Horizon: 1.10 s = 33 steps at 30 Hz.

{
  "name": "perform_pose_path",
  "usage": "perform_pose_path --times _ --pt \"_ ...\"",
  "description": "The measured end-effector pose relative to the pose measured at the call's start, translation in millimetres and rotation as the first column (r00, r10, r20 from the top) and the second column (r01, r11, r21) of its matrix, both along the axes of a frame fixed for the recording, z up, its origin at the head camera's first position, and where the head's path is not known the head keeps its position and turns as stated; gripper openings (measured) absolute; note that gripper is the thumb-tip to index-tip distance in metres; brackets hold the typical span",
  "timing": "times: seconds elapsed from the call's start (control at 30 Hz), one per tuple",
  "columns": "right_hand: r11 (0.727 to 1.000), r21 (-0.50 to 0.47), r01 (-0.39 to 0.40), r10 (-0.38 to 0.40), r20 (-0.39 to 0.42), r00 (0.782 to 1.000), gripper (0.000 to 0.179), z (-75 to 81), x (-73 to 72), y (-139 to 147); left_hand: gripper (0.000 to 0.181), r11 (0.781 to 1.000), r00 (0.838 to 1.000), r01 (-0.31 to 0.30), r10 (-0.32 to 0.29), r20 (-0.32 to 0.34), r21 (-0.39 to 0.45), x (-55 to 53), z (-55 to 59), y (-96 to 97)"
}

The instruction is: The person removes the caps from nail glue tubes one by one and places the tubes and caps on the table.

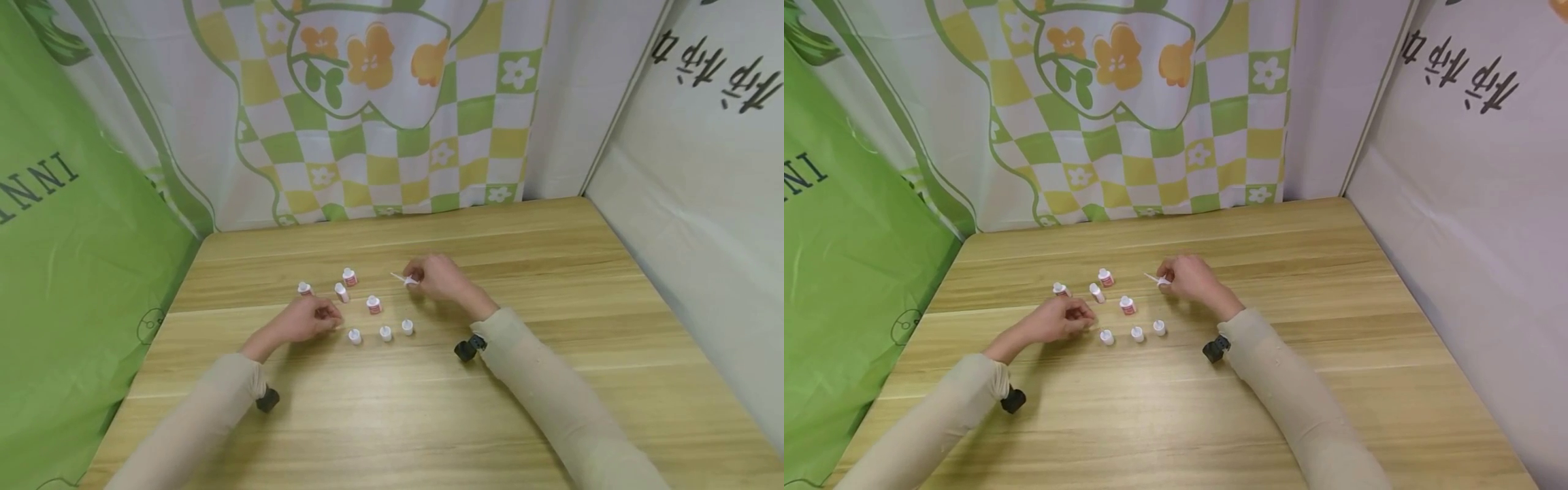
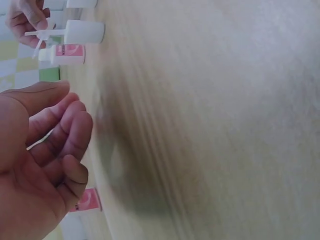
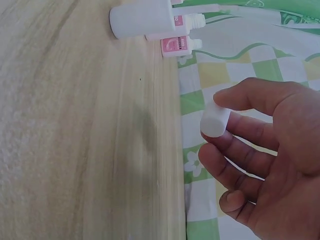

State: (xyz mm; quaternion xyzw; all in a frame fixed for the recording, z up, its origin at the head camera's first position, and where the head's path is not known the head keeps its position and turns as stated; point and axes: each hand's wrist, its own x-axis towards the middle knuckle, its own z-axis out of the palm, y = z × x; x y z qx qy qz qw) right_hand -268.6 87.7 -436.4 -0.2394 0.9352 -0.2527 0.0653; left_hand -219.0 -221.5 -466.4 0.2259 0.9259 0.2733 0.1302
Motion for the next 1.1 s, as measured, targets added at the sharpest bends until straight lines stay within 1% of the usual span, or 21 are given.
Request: perform_pose_path --times 0.17,0.33,0.4,0.5,0.8,0.93,1.1 --pt "1.000 0.000 0.006 -0.006 0.017 1.000 0.021 -3.9 -0.7 1 0.005 0.998 1.000 0.029 -0.029 0.005 -0.054 1.3 6.5 -0.2" --pt "1.000 -0.020 0.006 -0.006 0.013 1.000 0.021 -6.6 -1.3 2 0.005 0.994 0.998 0.058 -0.061 -0.026 -0.097 2.7 14.6 0.7" --pt "1.000 -0.026 -0.001 0.001 0.005 1.000 0.020 -6.8 -1.0 2 0.005 0.992 0.996 0.070 -0.075 -0.046 -0.102 2.8 16.9 0.6" --pt "0.999 -0.036 -0.008 0.008 0.002 1.000 0.021 -7.6 -0.9 2 0.006 0.991 0.995 0.077 -0.083 -0.056 -0.110 3.0 20.1 1.2" --pt "1.000 -0.026 -0.012 0.013 0.037 0.999 0.021 -11.1 -1.5 4 0.011 0.989 0.993 0.084 -0.092 -0.067 -0.123 4.4 26.4 4.8" --pt "1.000 -0.002 -0.023 0.023 0.026 0.999 0.020 -14.5 -1.8 6 0.011 0.989 0.994 0.082 -0.090 -0.062 -0.125 4.3 26.8 5.5" --pt "1.000 0.011 -0.018 0.018 0.009 1.000 0.020 -17.1 -3.4 7 0.010 0.988 0.995 0.069 -0.079 -0.065 -0.138 3.8 27.2 5.5"
